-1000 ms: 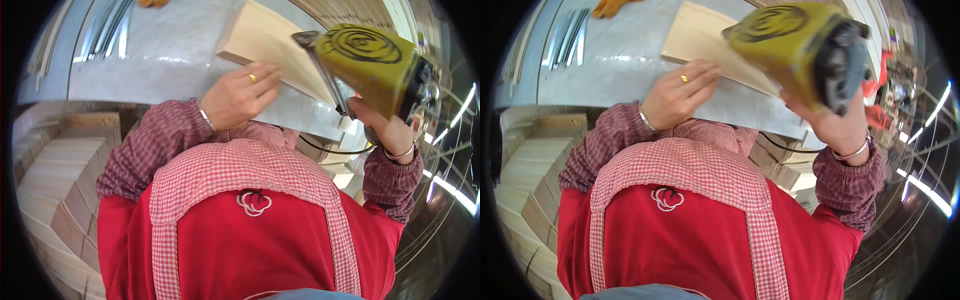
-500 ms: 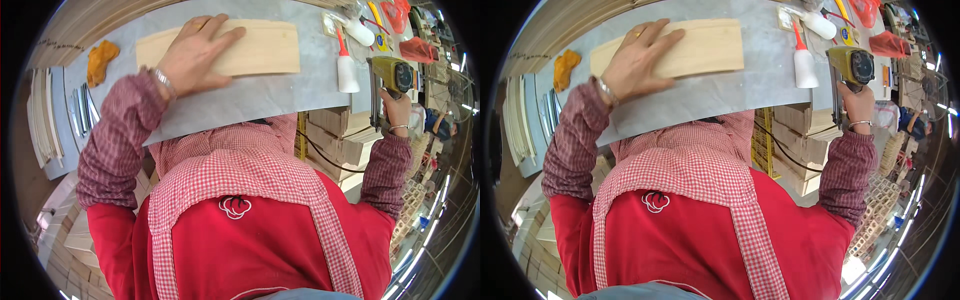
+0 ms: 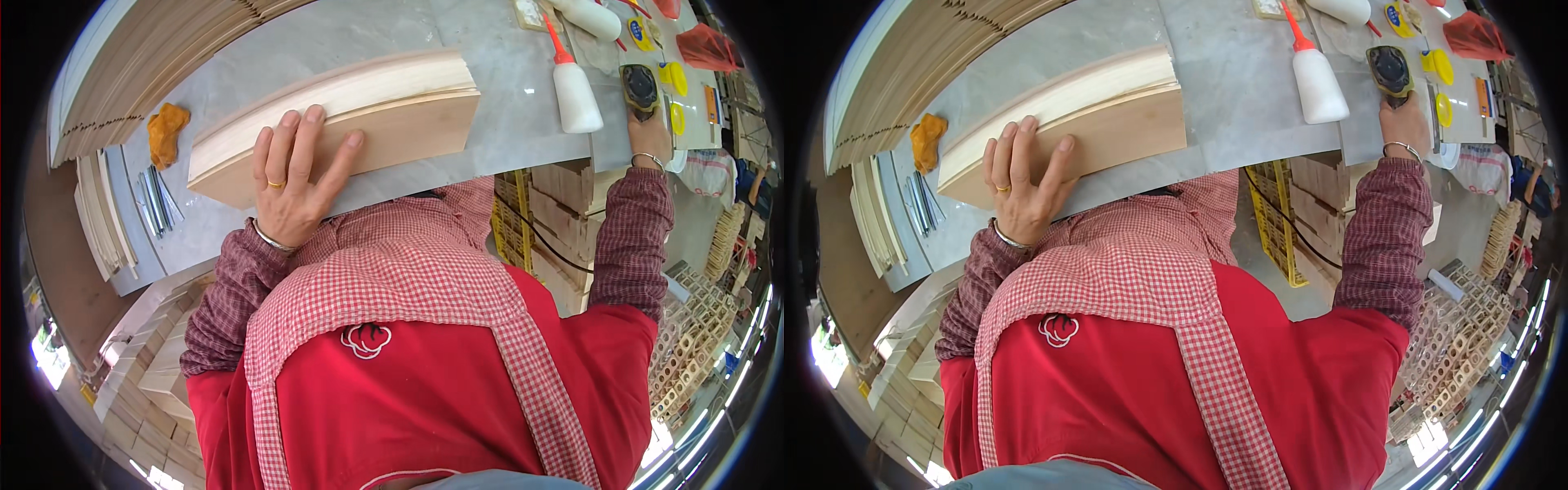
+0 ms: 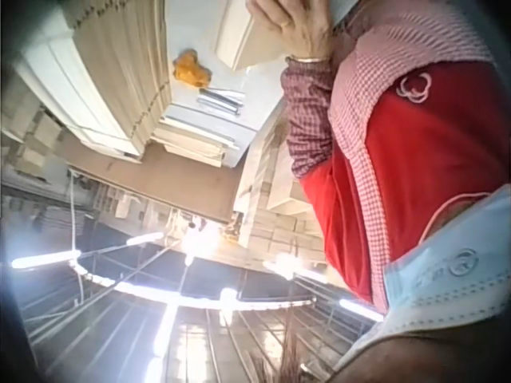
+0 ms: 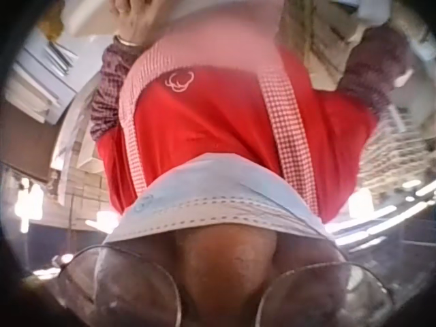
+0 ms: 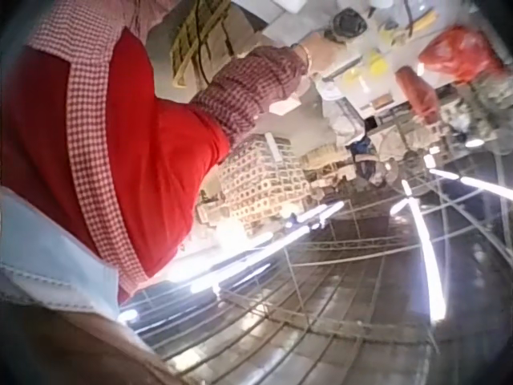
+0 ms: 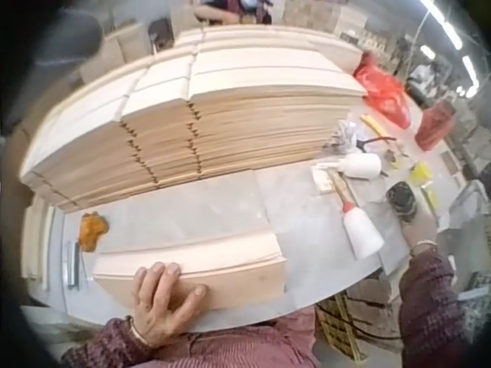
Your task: Assembling wooden boxes by gluing and nailing wooden slats together on a production floor.
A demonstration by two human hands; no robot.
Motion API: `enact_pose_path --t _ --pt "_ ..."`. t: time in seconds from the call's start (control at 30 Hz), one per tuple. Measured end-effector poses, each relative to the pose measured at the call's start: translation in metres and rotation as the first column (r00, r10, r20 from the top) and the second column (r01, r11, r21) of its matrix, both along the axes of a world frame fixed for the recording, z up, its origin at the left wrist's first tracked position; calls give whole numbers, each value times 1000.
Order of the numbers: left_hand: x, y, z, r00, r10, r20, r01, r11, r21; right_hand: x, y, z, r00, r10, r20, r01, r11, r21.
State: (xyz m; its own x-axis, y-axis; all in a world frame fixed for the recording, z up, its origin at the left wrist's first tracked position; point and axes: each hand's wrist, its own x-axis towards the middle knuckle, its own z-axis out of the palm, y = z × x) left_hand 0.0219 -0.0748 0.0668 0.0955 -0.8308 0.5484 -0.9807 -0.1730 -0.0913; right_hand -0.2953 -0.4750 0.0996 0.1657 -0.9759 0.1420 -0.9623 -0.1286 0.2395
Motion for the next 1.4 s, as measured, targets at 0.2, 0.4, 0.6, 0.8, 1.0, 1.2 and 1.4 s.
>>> enact_pose_path --t 0.2,0.4,0.6,0.8,1.0,1.2,1.4 --pt "-9 -6 -1 1000 25 11 -24 998 -53 5 4 -8 988 -51 145 36 994 103" --pt "-9 -7 -1 992 -31 124 29 999 15 -4 1 -26 960 -16 281 -18 993 119" --pt "-16 -13 1 998 -36 47 35 999 27 -12 -2 -31 951 -1 309 -43 990 135" --pt "-21 -18 -1 999 -8 -34 8 1000 8 7 23 -28 948 272 167 -261 962 -86" --pt "-18 -16 -3 999 -10 -51 13 998 59 87 129 5 297 464 835 -717 685 -126" --pt "-8 -17 0 997 -70 -32 72 993 88 128 212 3 63 318 946 -714 677 -180" --pt "13 -17 24 961 -160 -227 184 979 89 136 214 8 -107 193 975 -735 645 -209"
